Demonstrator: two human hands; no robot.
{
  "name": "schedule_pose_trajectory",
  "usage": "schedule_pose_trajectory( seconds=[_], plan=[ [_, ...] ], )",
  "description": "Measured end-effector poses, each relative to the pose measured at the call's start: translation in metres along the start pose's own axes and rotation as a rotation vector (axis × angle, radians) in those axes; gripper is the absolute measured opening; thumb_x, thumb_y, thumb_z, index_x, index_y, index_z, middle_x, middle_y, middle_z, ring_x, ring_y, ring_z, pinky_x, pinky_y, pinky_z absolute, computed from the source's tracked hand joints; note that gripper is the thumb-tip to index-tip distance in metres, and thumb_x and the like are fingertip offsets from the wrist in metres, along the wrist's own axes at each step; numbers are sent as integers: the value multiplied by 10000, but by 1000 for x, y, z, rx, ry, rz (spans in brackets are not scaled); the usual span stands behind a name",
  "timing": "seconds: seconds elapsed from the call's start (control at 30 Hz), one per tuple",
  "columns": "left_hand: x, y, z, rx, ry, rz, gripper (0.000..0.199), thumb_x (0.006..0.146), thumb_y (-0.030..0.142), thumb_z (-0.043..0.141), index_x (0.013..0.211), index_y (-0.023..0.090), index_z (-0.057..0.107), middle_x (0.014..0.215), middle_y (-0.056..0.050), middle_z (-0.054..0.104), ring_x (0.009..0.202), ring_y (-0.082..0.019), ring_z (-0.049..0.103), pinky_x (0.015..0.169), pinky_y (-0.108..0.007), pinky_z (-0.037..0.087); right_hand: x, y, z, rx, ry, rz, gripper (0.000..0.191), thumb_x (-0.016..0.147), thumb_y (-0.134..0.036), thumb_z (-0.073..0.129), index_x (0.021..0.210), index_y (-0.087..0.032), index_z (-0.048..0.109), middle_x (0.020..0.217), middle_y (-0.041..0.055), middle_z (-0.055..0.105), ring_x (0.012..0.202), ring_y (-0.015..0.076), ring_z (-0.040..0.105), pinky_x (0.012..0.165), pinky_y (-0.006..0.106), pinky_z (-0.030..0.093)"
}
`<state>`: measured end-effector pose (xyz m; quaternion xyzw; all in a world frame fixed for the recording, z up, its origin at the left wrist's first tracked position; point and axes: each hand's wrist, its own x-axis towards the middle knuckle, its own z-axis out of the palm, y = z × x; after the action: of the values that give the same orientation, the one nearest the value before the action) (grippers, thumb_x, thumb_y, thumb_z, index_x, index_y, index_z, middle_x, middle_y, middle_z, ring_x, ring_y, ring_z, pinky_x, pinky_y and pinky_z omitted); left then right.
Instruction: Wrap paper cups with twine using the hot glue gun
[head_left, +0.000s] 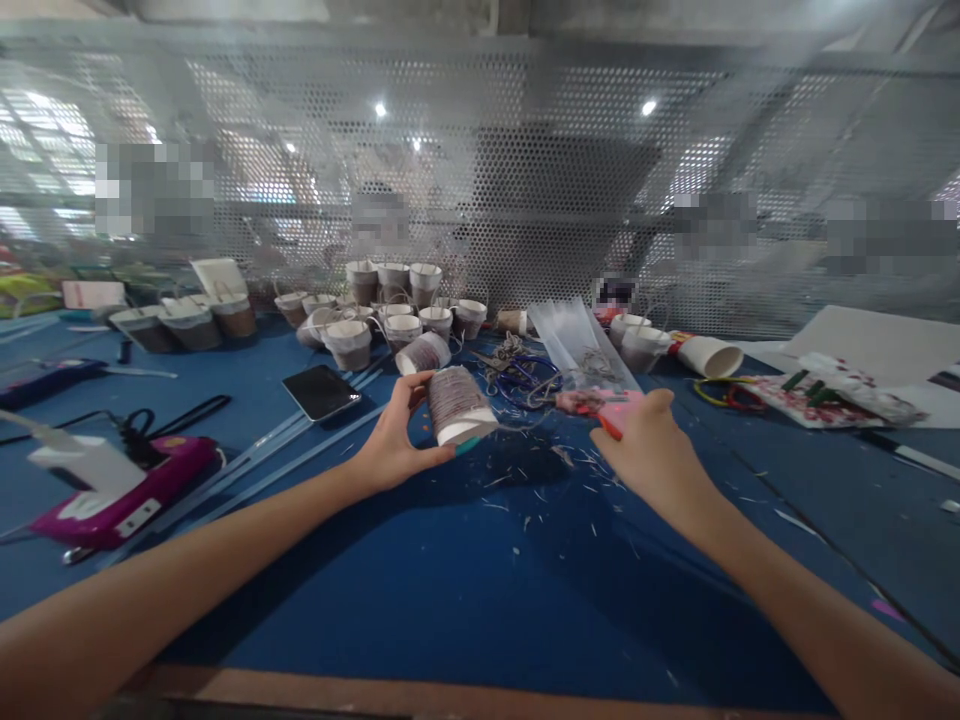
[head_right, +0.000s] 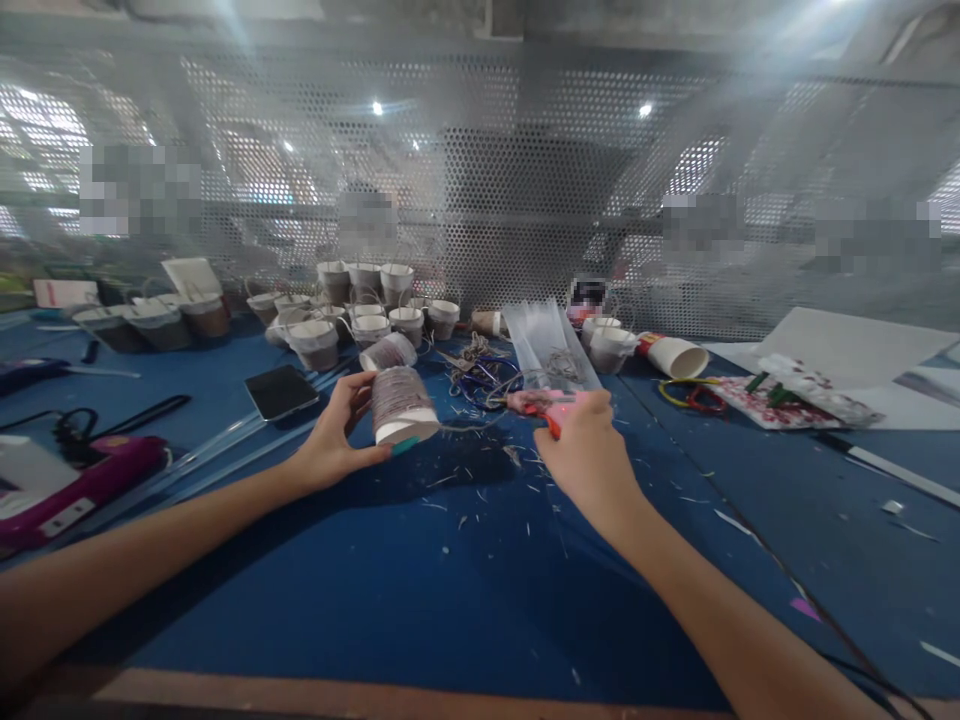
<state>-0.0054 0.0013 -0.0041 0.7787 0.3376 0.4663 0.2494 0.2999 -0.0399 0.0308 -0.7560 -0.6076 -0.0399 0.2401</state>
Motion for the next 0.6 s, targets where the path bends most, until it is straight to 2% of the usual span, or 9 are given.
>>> schedule_pose_trajectory(
  seconds=[0.1,0.17,0.23,0.3,0.37,0.43,0.47,0.53,0.6],
  plan=[
    [-1,-1,0,13,-3,0,809,659,342,779,1322,257,324,1357,-150,448,1277,-351,458,1067,-562,390,8,16,4,-108,-31,127,500,753,-353,556,1106,-37,394,968,315,544,739,381,616,527,421,439],
    [-1,-2,1,27,0,-9,814,651,346,784,1320,258,330,1360,-145,448,1276,-350,460,1068,-562,389,10,20,3,-184,65,131,497,724,-330,593,1088,-36,425,1011,340,521,893,468,577,576,480,462],
    [-1,-1,1,33,1,-18,807,651,355,782,1315,257,334,1352,-138,456,1274,-344,463,1072,-564,383,8,15,0,-192,227,2,458,723,-319,600,1062,-59,435,1060,329,501,1046,518,487,685,579,457],
    [-1,0,2,23,-1,-15,801,650,366,778,1307,250,336,1338,-135,468,1267,-339,470,1075,-565,376,1,3,-6,-41,299,-199,399,750,-312,578,1049,-107,414,1106,287,495,1095,472,467,787,613,438],
    [0,2,2,3,-9,-5,796,648,374,776,1297,239,336,1327,-144,473,1254,-338,481,1073,-565,376,-9,-11,-9,265,174,-375,367,778,-296,561,1058,-169,361,1195,232,478,1006,339,551,815,532,480],
    [0,3,2,-15,-28,14,802,641,375,779,1291,231,332,1322,-156,469,1237,-339,493,1062,-563,388,-19,-23,-7,633,-110,-469,369,819,-301,549,1074,-230,291,1337,182,409,798,179,599,717,403,537],
    [0,4,2,-19,-38,23,806,639,371,781,1290,229,329,1321,-161,464,1230,-339,497,1056,-561,394,-24,-27,-5,761,-244,-490,374,835,-309,547,1075,-249,267,1389,169,366,717,127,587,660,358,542],
    [0,7,2,-14,-54,46,817,632,361,786,1291,226,320,1318,-164,455,1226,-338,498,1052,-559,398,-29,-30,1,867,-440,-509,433,840,-313,568,1126,-263,246,1392,156,375,679,97,570,623,317,532],
    [0,9,2,3,-60,67,824,627,351,786,1290,223,313,1311,-161,449,1231,-337,491,1059,-559,390,-30,-29,6,823,-551,-530,519,825,-307,600,1209,-248,255,1221,116,518,695,115,566,622,302,509]
  ],
)
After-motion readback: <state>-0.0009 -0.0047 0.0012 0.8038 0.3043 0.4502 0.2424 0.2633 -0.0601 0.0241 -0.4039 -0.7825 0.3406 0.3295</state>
